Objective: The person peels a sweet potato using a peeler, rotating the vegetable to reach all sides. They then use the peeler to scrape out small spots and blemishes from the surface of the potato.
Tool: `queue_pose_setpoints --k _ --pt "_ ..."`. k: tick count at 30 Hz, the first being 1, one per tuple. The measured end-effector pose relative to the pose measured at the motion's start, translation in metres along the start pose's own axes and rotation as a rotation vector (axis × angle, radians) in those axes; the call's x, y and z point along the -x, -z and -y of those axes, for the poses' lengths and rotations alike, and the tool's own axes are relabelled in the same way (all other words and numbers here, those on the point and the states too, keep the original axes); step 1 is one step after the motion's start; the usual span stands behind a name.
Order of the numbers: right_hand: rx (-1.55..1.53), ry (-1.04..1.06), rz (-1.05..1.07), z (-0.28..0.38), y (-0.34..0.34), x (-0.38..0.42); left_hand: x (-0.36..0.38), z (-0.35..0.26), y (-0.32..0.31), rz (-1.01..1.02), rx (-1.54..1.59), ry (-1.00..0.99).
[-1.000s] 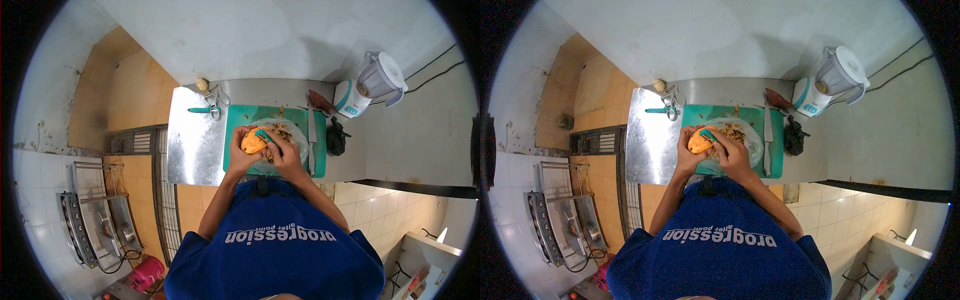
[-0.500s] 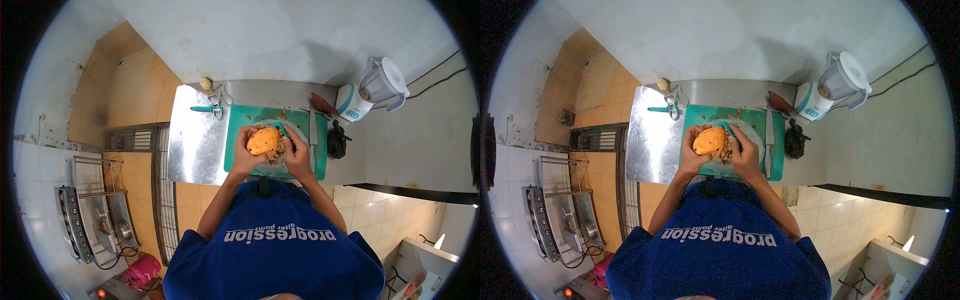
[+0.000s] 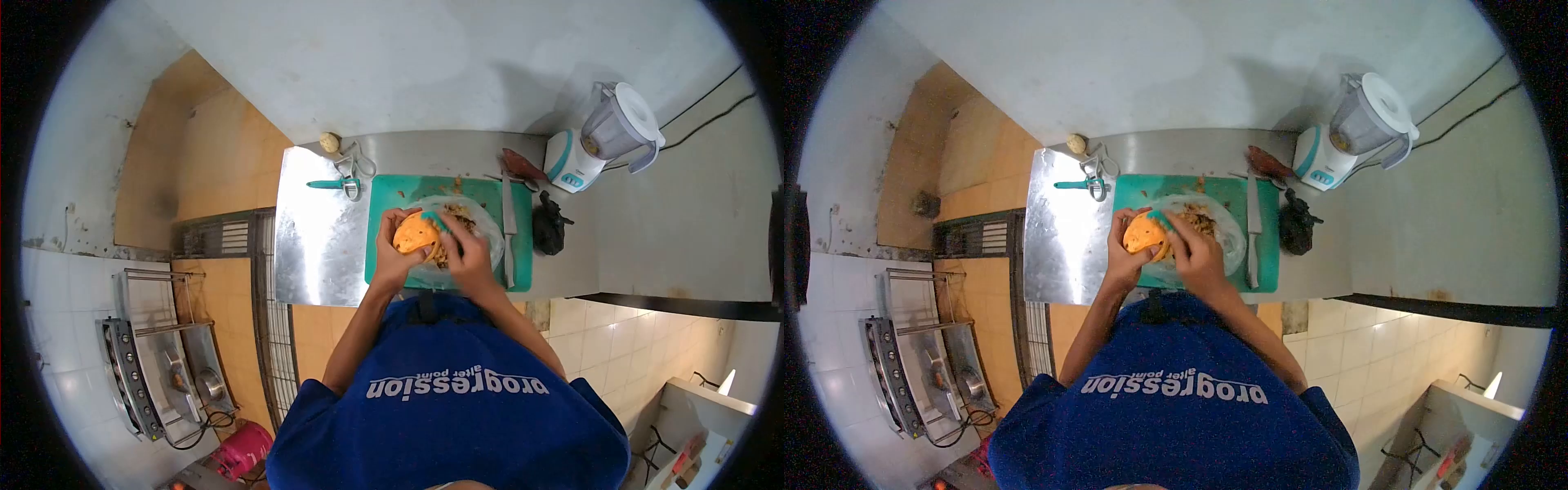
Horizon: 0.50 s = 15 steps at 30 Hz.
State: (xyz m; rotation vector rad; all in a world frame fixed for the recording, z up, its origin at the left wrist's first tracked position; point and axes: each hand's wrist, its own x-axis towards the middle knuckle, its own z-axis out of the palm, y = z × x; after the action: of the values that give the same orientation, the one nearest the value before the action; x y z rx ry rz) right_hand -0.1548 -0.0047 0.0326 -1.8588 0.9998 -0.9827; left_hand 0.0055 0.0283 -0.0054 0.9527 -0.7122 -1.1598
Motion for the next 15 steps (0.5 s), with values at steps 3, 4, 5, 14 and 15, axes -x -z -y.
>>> queue_pose_setpoints --k 3,4,5,14,15 --pt "0.032 -0.027 0.015 0.002 -0.001 -0.001 0.001 0.001 0.003 0.005 -0.038 -0.061" --pt "0.015 -0.050 -0.010 -0.001 -0.001 -0.005 0.000 0.001 0.003 0.001 -0.045 -0.050" --pt "0.016 -0.051 -0.005 -0.007 -0.001 -0.009 0.001 0.002 0.003 -0.007 -0.052 -0.038" --pt "0.076 -0.008 -0.051 -0.026 0.003 -0.008 0.002 0.005 0.005 0.054 -0.095 -0.024" --pt "0.035 -0.033 -0.064 -0.028 0.002 -0.009 0.002 0.003 0.004 0.051 -0.094 -0.024"
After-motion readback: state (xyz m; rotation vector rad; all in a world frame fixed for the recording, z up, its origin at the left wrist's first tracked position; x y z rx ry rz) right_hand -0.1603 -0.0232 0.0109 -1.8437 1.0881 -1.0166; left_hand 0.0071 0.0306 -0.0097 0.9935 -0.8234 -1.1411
